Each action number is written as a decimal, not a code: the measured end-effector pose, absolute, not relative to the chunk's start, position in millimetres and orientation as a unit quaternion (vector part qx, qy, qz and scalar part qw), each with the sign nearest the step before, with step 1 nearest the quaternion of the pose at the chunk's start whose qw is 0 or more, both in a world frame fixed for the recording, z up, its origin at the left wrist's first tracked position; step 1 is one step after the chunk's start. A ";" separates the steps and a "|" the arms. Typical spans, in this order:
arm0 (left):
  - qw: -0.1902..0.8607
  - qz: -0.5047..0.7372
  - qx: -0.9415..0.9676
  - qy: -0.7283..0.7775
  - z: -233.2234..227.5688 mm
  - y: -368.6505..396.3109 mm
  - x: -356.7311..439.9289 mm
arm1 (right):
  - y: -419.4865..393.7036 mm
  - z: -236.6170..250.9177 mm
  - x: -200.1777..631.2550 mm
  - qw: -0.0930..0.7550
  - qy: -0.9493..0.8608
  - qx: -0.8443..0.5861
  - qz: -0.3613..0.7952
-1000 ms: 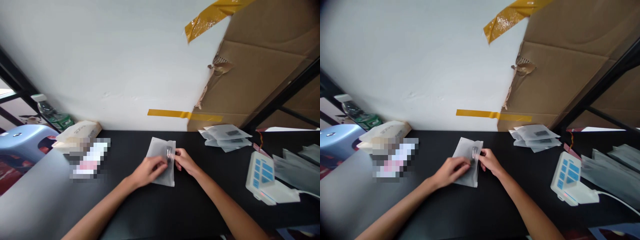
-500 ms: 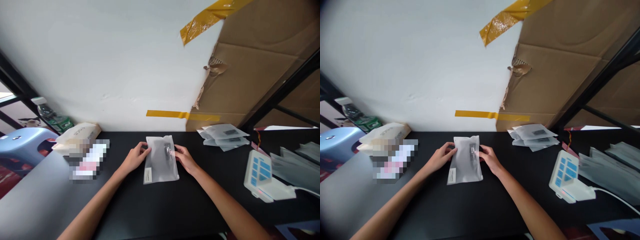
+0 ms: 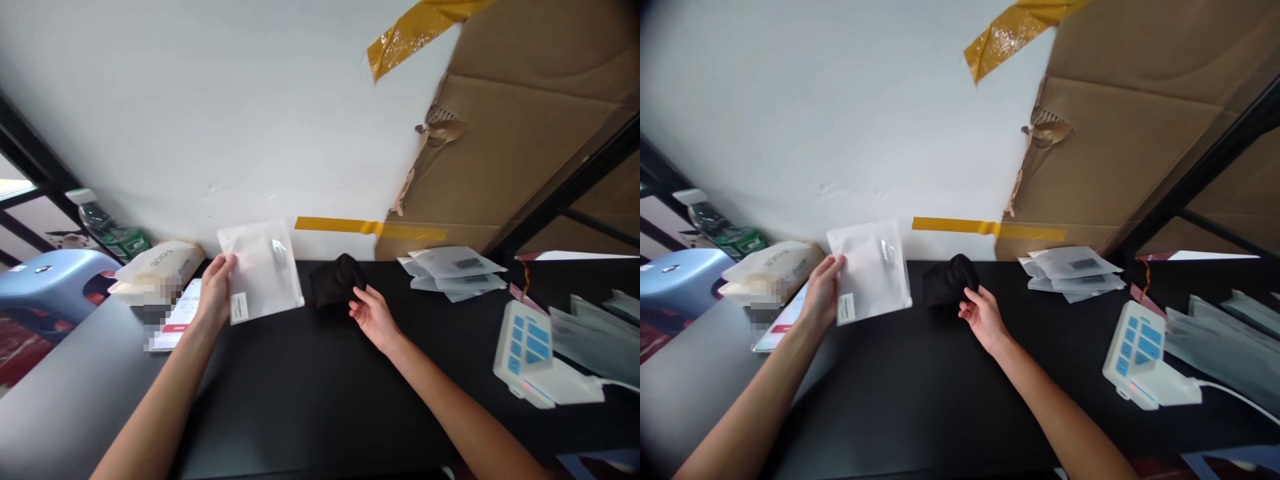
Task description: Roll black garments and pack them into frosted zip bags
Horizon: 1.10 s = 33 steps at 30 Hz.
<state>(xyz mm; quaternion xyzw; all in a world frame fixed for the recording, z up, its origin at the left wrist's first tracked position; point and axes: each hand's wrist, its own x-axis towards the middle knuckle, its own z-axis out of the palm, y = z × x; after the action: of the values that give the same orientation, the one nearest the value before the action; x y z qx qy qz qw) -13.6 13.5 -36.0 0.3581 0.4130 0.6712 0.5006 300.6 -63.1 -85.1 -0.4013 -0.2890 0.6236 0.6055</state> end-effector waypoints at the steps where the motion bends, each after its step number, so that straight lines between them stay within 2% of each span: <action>1: 0.492 0.686 0.339 0.415 -35.5 15.7 -18.1 | -62.7 -87.7 302.9 0.565 -0.343 -0.421 0.621; 4: 0.519 0.676 0.302 0.426 -37.5 18.8 -21.8 | -64.0 -90.5 310.5 0.439 -0.535 -0.503 0.518; 6: 0.561 0.637 0.302 0.433 -41.0 16.1 -15.3 | -66.4 -86.5 313.5 0.442 -0.608 -0.537 0.382; 8: 0.598 0.578 0.336 0.442 -45.0 8.7 -3.2 | -68.6 -79.5 314.3 0.497 -0.615 -0.535 0.298; 9: 0.615 0.537 0.366 0.446 -46.7 3.7 4.0 | -69.2 -75.7 314.3 0.519 -0.601 -0.524 0.308; 11: 0.645 0.430 0.447 0.447 -48.9 -7.5 18.2 | -69.5 -69.6 314.0 0.524 -0.560 -0.494 0.409; 14: 0.649 0.281 0.576 0.410 -49.4 -21.7 33.8 | -69.2 -64.7 313.9 0.443 -0.544 -0.466 0.540; 16: 0.633 0.218 0.643 0.372 -49.0 -27.6 40.0 | -70.2 -62.8 313.2 0.400 -0.571 -0.466 0.544; 19: 0.614 0.160 0.701 0.326 -48.5 -33.3 46.7 | -74.6 -60.3 308.9 0.385 -0.598 -0.456 0.535; 23: 0.593 0.136 0.735 0.299 -47.1 -40.5 55.1 | -82.1 -59.9 300.5 0.425 -0.604 -0.440 0.511; 28: 0.542 0.179 0.763 0.303 -44.8 -39.9 54.8 | -79.4 -60.7 304.8 0.487 -0.594 -0.479 0.425; 33: 0.520 0.240 0.746 0.340 -51.1 -29.8 46.0 | -61.2 -48.6 349.7 0.441 -0.622 -0.508 0.401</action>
<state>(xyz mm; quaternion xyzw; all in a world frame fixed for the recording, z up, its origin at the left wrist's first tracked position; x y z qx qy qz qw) 46.0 -29.8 -51.1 0.7459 0.3404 0.2395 0.5199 349.7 -61.2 -48.6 -0.5077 -0.6221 0.4011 0.4409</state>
